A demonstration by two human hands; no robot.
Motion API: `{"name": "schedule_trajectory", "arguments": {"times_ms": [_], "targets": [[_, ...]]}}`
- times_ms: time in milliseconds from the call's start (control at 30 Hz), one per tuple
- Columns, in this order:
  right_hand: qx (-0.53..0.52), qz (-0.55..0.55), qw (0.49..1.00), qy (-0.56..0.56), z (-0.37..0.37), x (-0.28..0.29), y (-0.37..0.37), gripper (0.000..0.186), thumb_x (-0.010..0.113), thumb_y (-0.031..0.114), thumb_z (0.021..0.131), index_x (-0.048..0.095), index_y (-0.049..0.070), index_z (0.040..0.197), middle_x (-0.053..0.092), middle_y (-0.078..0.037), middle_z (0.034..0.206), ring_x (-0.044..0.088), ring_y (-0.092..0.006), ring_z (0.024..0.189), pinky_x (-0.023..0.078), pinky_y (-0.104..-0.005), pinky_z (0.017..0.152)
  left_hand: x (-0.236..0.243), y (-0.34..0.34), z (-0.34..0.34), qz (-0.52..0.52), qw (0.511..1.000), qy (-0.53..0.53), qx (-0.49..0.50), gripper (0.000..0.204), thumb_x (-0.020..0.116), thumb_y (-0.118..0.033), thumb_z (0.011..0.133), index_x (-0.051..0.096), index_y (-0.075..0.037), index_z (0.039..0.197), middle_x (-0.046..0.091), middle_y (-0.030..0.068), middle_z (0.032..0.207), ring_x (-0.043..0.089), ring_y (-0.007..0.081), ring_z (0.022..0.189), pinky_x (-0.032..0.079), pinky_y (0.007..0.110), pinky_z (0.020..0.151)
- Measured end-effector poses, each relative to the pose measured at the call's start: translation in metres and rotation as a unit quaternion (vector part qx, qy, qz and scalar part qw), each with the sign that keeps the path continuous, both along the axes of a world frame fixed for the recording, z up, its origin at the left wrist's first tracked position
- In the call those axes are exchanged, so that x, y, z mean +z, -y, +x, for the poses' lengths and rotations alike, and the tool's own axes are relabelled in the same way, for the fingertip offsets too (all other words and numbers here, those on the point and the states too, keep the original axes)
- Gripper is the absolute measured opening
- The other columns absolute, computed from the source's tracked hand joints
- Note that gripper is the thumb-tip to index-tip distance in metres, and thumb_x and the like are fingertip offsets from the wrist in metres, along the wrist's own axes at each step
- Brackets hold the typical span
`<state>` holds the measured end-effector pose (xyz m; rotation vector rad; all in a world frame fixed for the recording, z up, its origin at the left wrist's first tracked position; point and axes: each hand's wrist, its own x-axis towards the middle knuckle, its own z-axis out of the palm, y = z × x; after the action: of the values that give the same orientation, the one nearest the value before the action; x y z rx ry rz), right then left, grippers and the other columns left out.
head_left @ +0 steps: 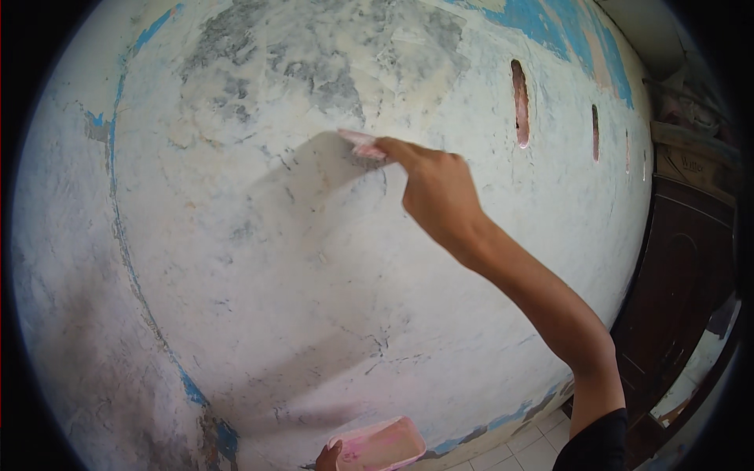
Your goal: The person patches holes in a wall by applying spackle with a putty knife.
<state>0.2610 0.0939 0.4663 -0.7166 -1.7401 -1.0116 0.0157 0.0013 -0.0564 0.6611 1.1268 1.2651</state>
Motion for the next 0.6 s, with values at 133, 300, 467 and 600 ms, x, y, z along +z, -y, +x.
{"name": "schedule_trajectory", "arguments": {"times_ms": [133,300,467,600], "targets": [[0.021,0.119,0.992,-0.033,0.027,0.054,-0.007,0.058,0.051,-0.018,0.074,0.07,0.006,0.124,0.072,-0.018,0.119,0.073,-0.0353,0.095,0.061,-0.0402,0.084,0.015,0.009,0.007,0.003,1.0,0.007,-0.014,0.055,0.054,-0.05,0.101,0.065,-0.003,0.128,0.072,0.01,0.112,0.069,0.0276,0.101,0.055,0.042,0.088],[-0.037,0.195,0.98,-0.031,0.051,0.118,-0.068,0.048,0.051,-0.012,0.082,0.066,0.008,0.123,0.065,-0.015,0.135,0.063,-0.0339,0.121,0.054,-0.0436,0.099,0.026,0.023,0.011,-0.005,1.0,-0.011,-0.006,0.057,0.055,-0.05,0.1,0.064,-0.003,0.13,0.071,0.0101,0.113,0.068,0.0262,0.103,0.055,0.044,0.089],[0.0,0.119,0.992,0.033,0.018,0.027,-0.068,0.067,0.05,-0.02,0.073,0.066,0.007,0.132,0.064,-0.019,0.135,0.065,-0.0304,0.121,0.061,-0.0374,0.09,-0.068,-0.005,-0.021,0.003,0.999,0.033,-0.017,0.062,0.054,-0.055,0.1,0.062,-0.004,0.134,0.07,0.0105,0.117,0.067,0.0283,0.107,0.052,0.046,0.091],[0.01,0.036,0.996,0.076,0.03,-0.019,-0.028,0.064,0.051,-0.019,0.074,0.067,0.006,0.13,0.067,-0.018,0.131,0.067,-0.0292,0.118,0.061,-0.0354,0.088,-0.075,-0.006,-0.025,0.044,0.998,-0.034,-0.035,0.066,0.052,-0.059,0.098,0.061,-0.007,0.137,0.069,0.011,0.122,0.066,0.0307,0.11,0.05,0.05,0.092]]}}
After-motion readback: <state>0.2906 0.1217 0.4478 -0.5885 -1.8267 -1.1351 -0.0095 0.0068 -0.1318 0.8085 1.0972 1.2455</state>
